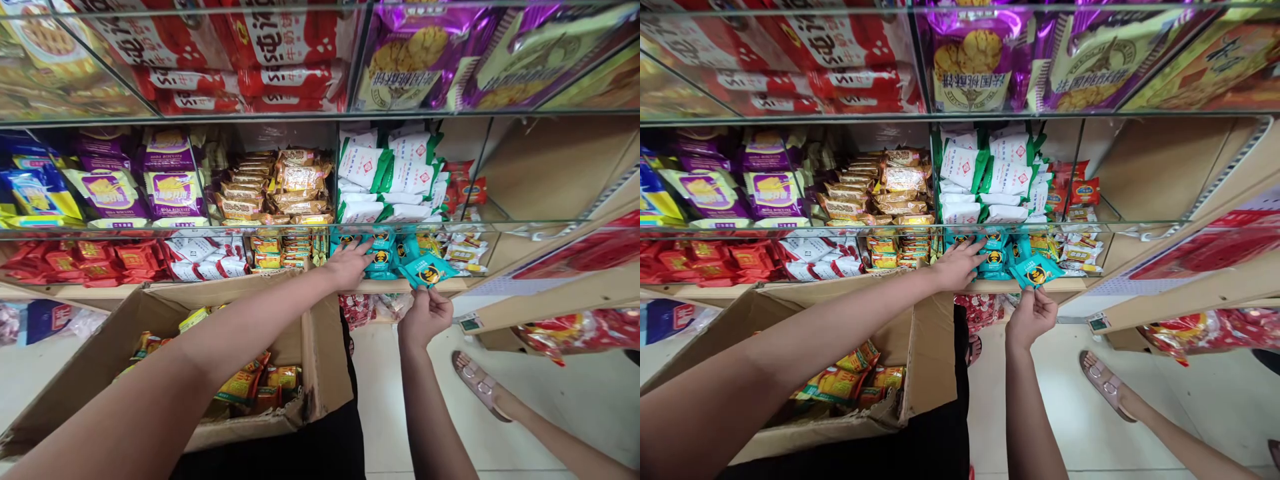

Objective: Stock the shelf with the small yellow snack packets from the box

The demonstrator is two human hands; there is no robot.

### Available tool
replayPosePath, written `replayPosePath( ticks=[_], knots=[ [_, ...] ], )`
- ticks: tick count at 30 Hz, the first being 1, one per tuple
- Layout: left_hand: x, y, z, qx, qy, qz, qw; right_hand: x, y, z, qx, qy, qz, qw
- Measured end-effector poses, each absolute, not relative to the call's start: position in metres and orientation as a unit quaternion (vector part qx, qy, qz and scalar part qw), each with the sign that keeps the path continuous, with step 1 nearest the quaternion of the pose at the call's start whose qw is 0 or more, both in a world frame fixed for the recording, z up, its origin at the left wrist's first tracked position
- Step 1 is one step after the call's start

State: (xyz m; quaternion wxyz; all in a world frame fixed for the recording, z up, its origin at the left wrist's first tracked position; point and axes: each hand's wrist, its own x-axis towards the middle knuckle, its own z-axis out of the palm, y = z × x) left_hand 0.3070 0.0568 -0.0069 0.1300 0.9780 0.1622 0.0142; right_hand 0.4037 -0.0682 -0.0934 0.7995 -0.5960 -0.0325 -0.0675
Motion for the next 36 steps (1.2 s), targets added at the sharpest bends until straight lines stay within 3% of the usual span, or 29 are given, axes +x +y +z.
replayPosePath(
  ticks=[4, 7, 9, 15, 19, 28, 33, 36],
  knots=[
    [0.303, 0.041, -0.009, 0.920, 0.207, 0.125, 0.309, 0.374, -0.072, -0.093, -0.563, -0.039, 0.027, 0.825],
    [0.301, 0.033, -0.014, 0.828, 0.304, 0.080, 0.464, 0.349, -0.074, -0.094, -0.570, -0.076, 0.111, 0.810],
    [0.299, 0.035, -0.017, 0.807, 0.322, 0.059, 0.491, 0.340, -0.076, -0.095, -0.575, -0.096, 0.160, 0.797],
    [0.292, 0.048, -0.017, 0.864, 0.246, 0.044, 0.437, 0.362, -0.084, -0.091, -0.564, -0.152, 0.269, 0.765],
    [0.293, 0.044, -0.014, 0.855, 0.277, 0.076, 0.432, 0.380, -0.085, -0.086, -0.548, -0.129, 0.296, 0.772],
    [0.287, 0.051, -0.015, 0.890, 0.271, 0.110, 0.351, 0.401, -0.078, -0.083, -0.540, -0.042, 0.130, 0.830],
    [0.289, 0.049, -0.007, 0.956, 0.202, 0.130, 0.169, 0.409, -0.059, -0.096, -0.608, -0.111, -0.017, 0.786],
    [0.292, 0.048, -0.004, 0.972, 0.199, 0.094, 0.080, 0.415, -0.048, -0.106, -0.684, -0.162, -0.104, 0.704]
  ],
)
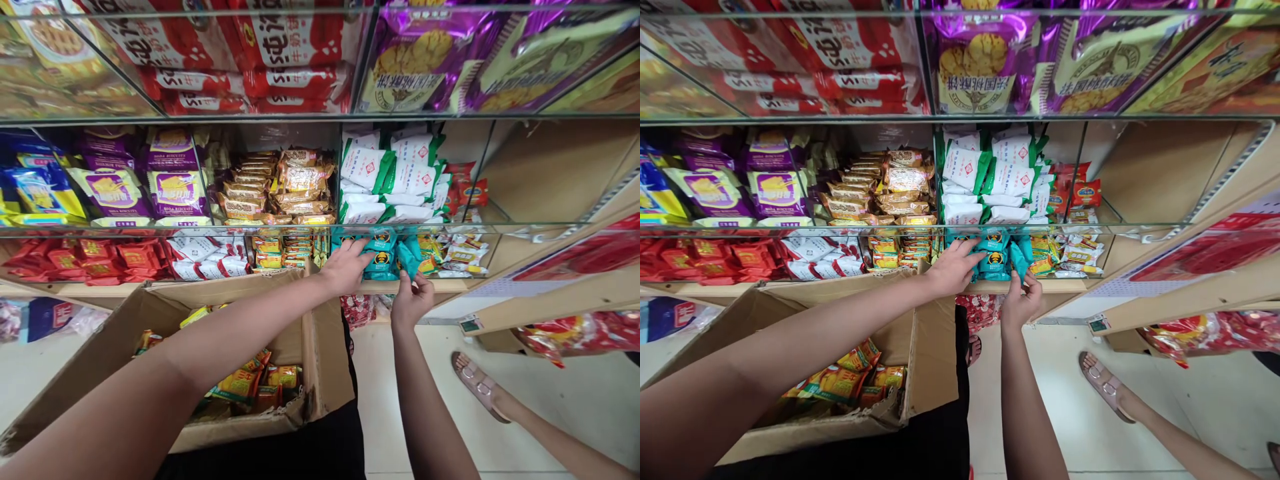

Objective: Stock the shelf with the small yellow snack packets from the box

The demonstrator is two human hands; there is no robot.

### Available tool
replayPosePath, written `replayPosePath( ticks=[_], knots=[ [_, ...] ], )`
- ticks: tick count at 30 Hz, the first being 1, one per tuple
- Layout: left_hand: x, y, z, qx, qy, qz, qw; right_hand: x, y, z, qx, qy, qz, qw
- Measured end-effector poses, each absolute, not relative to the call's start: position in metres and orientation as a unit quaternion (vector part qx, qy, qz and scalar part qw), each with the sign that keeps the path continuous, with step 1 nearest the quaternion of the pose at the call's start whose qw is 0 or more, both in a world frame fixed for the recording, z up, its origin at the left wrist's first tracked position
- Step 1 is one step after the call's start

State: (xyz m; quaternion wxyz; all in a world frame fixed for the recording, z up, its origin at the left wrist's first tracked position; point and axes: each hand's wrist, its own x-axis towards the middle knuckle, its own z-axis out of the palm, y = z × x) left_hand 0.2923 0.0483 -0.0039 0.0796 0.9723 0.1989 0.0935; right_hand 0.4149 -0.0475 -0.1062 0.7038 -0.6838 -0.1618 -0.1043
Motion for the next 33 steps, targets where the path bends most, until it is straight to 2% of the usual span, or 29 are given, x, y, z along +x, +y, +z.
replayPosePath(
  ticks=[3, 5, 10, 15, 26, 31, 33],
  knots=[
    [0.295, 0.050, -0.005, 0.975, 0.214, 0.043, 0.032, 0.421, -0.037, -0.114, -0.742, -0.193, -0.167, 0.619],
    [0.296, 0.052, -0.008, 0.974, 0.223, 0.027, 0.014, 0.425, -0.030, -0.117, -0.752, -0.193, -0.181, 0.604],
    [0.299, 0.057, -0.011, 0.973, 0.231, 0.024, 0.006, 0.433, -0.019, -0.118, -0.751, -0.172, -0.163, 0.616],
    [0.300, 0.058, -0.011, 0.973, 0.229, 0.013, 0.015, 0.432, -0.029, -0.119, -0.771, -0.221, -0.127, 0.584],
    [0.304, 0.059, -0.005, 0.981, 0.186, 0.043, -0.012, 0.427, -0.041, -0.116, -0.780, -0.248, -0.157, 0.552],
    [0.306, 0.060, -0.008, 0.981, 0.190, 0.041, -0.021, 0.428, -0.031, -0.114, -0.767, -0.186, -0.164, 0.592],
    [0.307, 0.060, -0.009, 0.980, 0.192, 0.038, -0.023, 0.430, -0.026, -0.112, -0.778, -0.193, -0.145, 0.580]
  ],
)
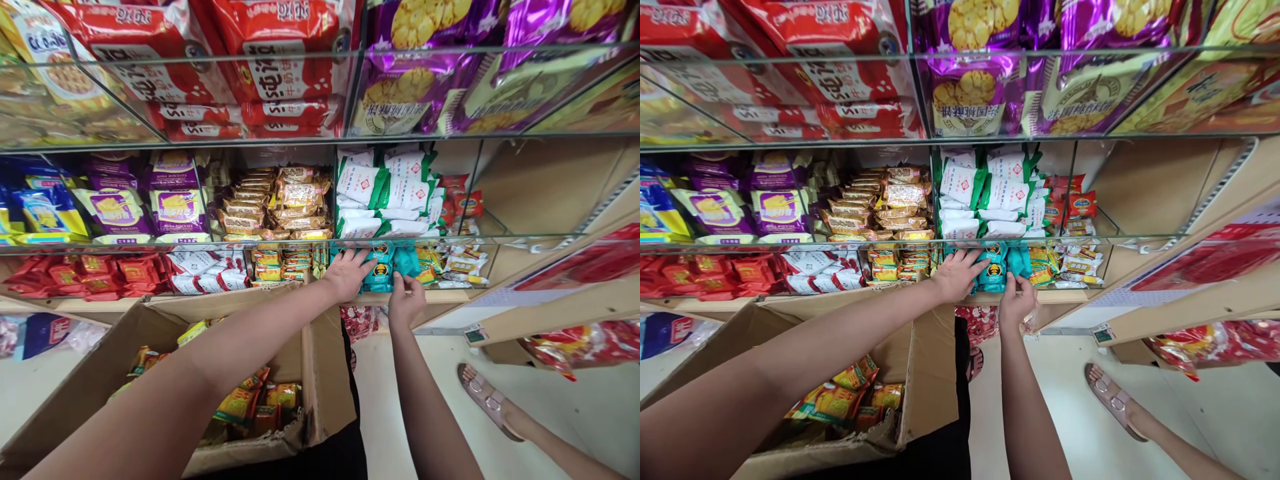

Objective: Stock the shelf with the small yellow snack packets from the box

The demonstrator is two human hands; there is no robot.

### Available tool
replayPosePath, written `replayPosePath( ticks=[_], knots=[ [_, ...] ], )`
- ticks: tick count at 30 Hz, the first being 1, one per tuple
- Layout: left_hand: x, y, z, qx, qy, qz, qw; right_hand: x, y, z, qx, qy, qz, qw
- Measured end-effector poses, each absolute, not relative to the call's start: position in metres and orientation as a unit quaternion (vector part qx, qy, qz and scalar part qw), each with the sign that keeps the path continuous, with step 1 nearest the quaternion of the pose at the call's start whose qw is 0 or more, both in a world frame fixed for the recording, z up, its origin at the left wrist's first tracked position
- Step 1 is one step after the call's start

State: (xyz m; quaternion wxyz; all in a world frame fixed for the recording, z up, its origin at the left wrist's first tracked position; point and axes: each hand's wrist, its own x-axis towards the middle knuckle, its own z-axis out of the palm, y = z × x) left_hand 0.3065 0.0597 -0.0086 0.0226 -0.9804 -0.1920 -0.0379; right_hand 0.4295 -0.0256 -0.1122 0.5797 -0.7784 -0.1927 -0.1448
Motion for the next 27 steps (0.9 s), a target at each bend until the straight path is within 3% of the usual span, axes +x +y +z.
replayPosePath(
  ticks=[4, 9, 12, 18, 23, 27],
  knots=[
    [0.308, 0.060, -0.007, -0.981, -0.190, -0.029, 0.016, 0.432, -0.022, -0.111, -0.815, -0.221, -0.124, 0.521],
    [0.310, 0.060, -0.007, -0.981, -0.191, -0.026, 0.009, 0.431, -0.032, -0.113, -0.799, -0.204, -0.066, 0.562],
    [0.310, 0.060, -0.009, -0.981, -0.190, -0.032, 0.010, 0.427, -0.040, -0.109, -0.791, -0.223, -0.107, 0.559],
    [0.311, 0.058, -0.014, -0.978, -0.203, -0.046, 0.016, 0.416, -0.042, -0.088, -0.799, -0.391, -0.143, 0.434],
    [0.315, 0.056, -0.017, -0.972, -0.226, -0.051, 0.023, 0.408, -0.031, -0.075, -0.864, -0.398, -0.102, 0.291],
    [0.319, 0.054, -0.019, -0.968, -0.244, -0.060, 0.022, 0.407, -0.030, -0.074, -0.879, -0.396, -0.079, 0.254]
  ],
)
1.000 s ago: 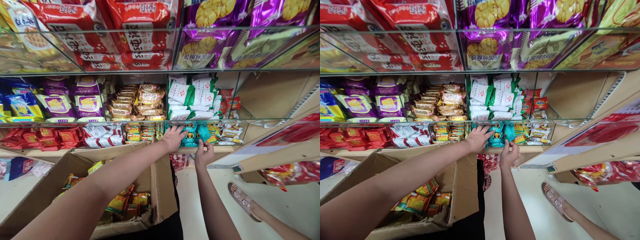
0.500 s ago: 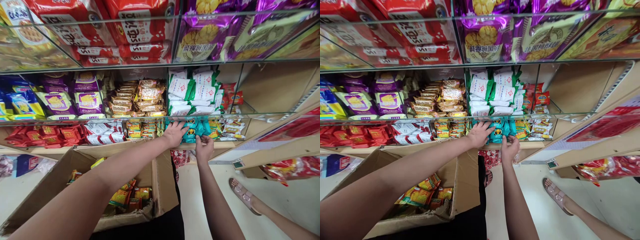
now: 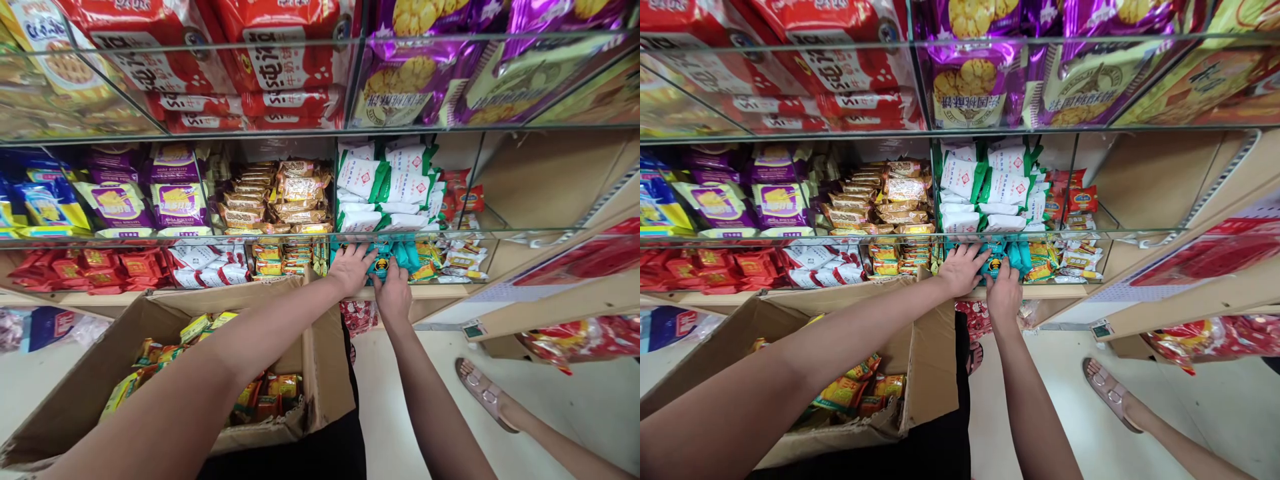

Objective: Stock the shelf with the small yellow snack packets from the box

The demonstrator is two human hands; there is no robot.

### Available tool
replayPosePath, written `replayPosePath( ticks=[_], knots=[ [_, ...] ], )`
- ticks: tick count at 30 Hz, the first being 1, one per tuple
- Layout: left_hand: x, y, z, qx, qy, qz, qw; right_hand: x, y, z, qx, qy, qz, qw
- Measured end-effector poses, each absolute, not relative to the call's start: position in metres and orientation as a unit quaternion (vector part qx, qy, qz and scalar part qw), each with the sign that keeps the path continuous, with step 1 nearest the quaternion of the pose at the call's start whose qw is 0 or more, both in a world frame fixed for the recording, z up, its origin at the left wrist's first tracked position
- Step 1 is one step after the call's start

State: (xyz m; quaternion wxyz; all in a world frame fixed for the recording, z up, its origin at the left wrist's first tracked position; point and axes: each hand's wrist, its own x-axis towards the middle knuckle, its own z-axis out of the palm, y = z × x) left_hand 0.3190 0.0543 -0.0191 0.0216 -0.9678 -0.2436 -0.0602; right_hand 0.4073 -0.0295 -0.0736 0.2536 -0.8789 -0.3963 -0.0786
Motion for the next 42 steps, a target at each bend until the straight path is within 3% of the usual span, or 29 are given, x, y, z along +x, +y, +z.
replayPosePath(
  ticks=[6, 14, 25, 30, 33, 37, 42],
  knots=[
    [0.322, 0.053, -0.025, -0.963, -0.261, -0.069, 0.017, 0.417, -0.033, -0.071, -0.857, -0.429, -0.086, 0.274],
    [0.323, 0.054, -0.024, -0.964, -0.259, -0.064, 0.019, 0.422, -0.029, -0.056, -0.843, -0.509, -0.025, 0.170],
    [0.321, 0.061, -0.023, -0.964, -0.259, -0.062, 0.017, 0.424, -0.044, -0.086, -0.785, -0.520, -0.171, 0.289],
    [0.322, 0.060, -0.021, -0.962, -0.267, -0.054, 0.014, 0.435, -0.045, -0.086, -0.723, -0.600, -0.125, 0.319],
    [0.322, 0.059, -0.020, -0.963, -0.265, -0.058, 0.009, 0.438, -0.050, -0.082, -0.718, -0.567, -0.107, 0.388],
    [0.322, 0.058, -0.019, -0.962, -0.266, -0.055, 0.004, 0.428, -0.058, -0.081, -0.713, -0.417, -0.095, 0.556],
    [0.323, 0.058, -0.020, -0.962, -0.268, -0.058, 0.011, 0.411, -0.062, -0.083, -0.563, -0.155, 0.108, 0.804]
  ],
)
